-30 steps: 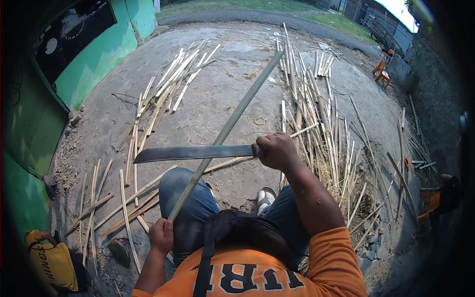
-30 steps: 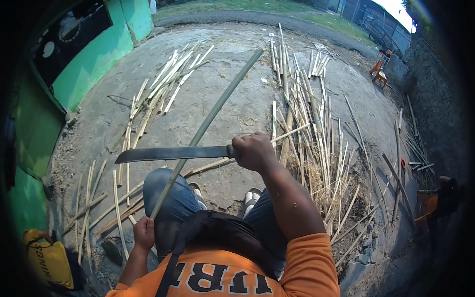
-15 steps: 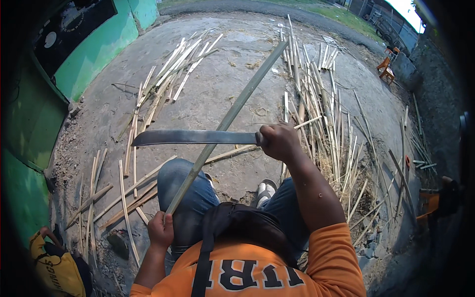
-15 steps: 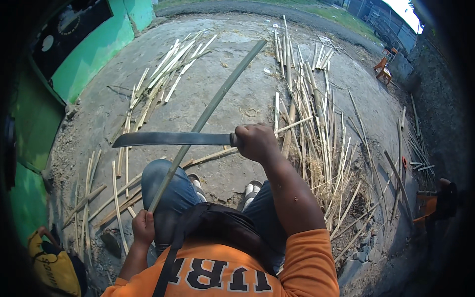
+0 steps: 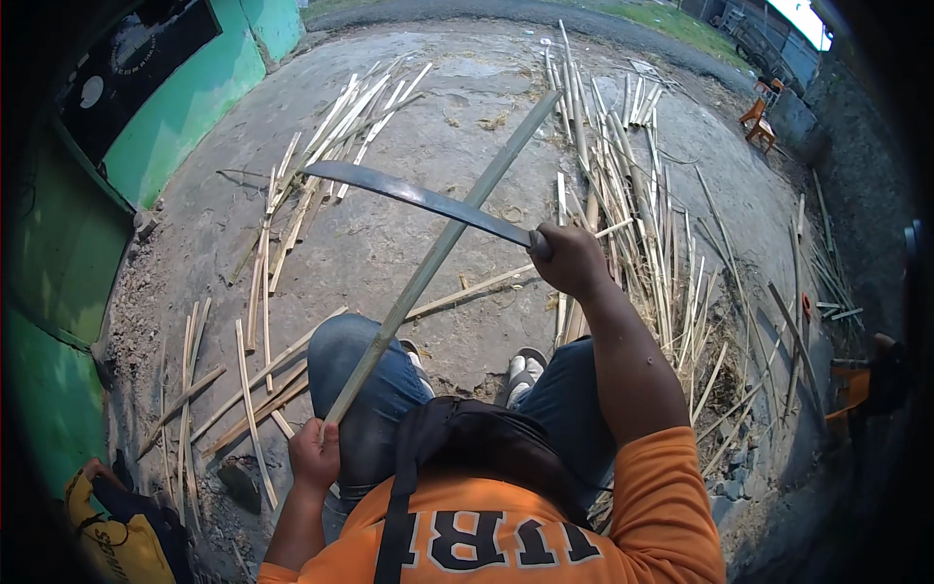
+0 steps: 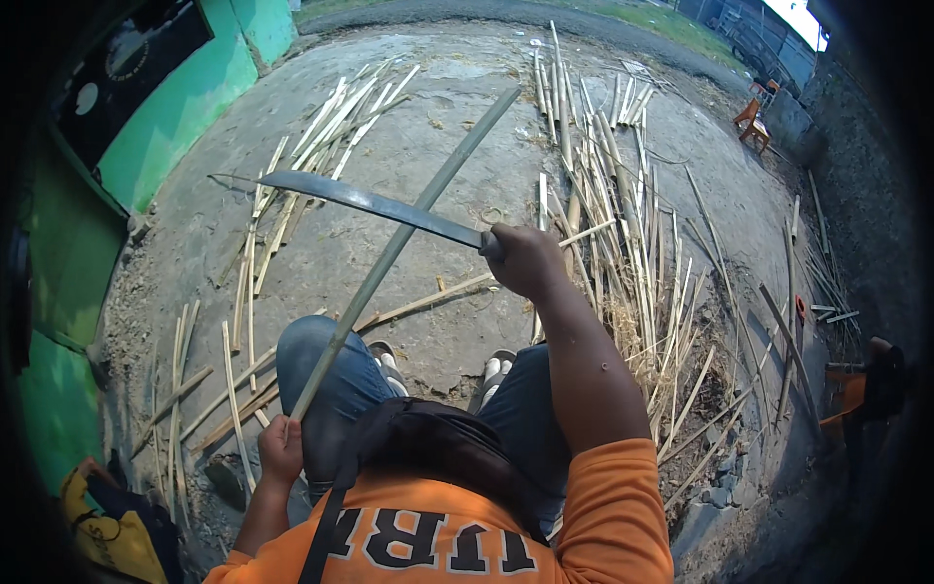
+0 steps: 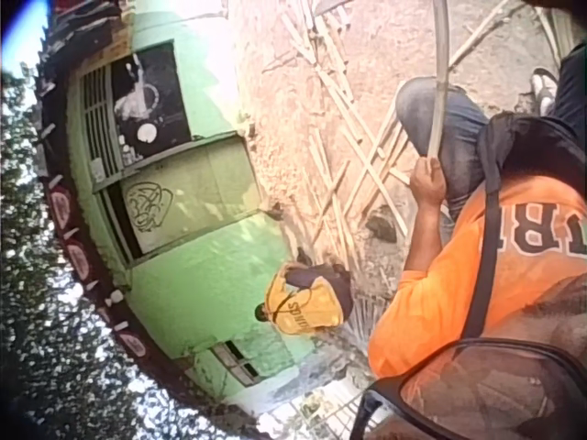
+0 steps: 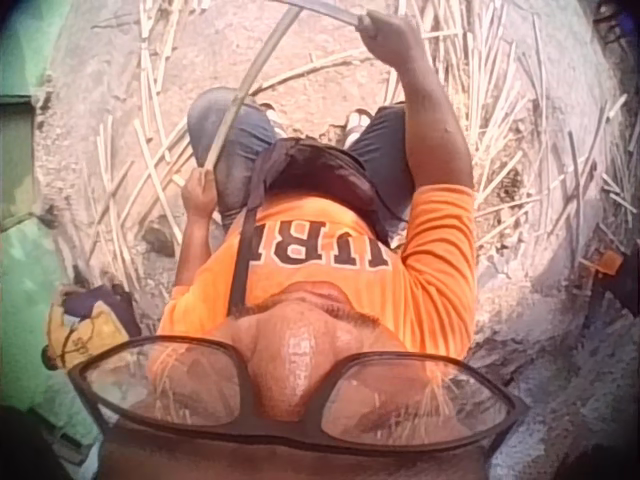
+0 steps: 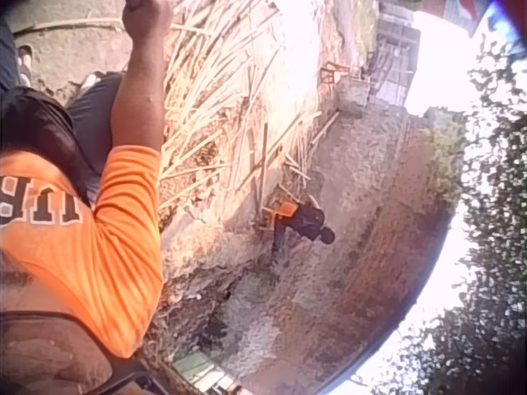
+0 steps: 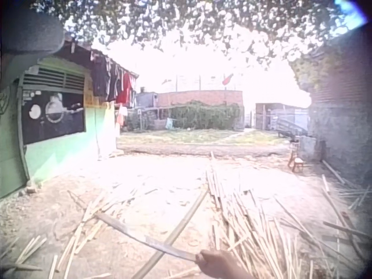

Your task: The person thins wood strips by scraping them with a large blade, handling the strips one at a time and turning them over to work on multiple sides.

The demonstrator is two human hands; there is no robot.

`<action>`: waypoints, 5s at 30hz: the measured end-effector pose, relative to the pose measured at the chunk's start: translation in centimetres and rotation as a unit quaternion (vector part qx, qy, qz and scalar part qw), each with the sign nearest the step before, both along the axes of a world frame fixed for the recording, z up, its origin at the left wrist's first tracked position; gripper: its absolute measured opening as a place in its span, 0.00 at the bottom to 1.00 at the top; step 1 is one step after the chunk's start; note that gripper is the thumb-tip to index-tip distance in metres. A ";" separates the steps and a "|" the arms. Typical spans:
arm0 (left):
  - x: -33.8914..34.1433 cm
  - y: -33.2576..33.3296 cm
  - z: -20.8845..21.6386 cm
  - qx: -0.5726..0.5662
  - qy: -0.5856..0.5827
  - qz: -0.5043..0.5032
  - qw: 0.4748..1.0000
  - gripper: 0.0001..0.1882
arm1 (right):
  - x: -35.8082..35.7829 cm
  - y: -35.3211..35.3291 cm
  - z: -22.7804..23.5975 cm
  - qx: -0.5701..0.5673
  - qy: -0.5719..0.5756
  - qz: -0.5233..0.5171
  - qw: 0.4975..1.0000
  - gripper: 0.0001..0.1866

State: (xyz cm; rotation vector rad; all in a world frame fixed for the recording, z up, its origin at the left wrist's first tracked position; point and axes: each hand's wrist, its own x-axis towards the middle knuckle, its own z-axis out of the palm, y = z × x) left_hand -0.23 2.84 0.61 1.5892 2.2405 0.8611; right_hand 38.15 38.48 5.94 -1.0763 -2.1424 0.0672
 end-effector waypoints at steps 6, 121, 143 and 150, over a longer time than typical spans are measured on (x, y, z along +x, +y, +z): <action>-1.0 -0.7 -1.3 0.016 -0.004 -0.006 1.000 0.32 | -0.3 -1.2 1.8 0.056 -0.069 0.068 0.994 0.12; 1.0 -0.3 -1.4 0.069 0.140 0.037 0.987 0.23 | 4.1 3.0 -1.6 -0.207 0.109 -0.166 0.958 0.14; 0.1 -0.5 -0.1 0.038 0.154 0.010 0.987 0.23 | 1.8 0.8 -1.5 -0.125 -0.004 -0.117 0.985 0.11; -0.7 -0.2 -0.8 0.027 0.040 -0.002 0.999 0.23 | -3.4 -2.4 -0.2 -0.036 -0.112 0.071 0.991 0.10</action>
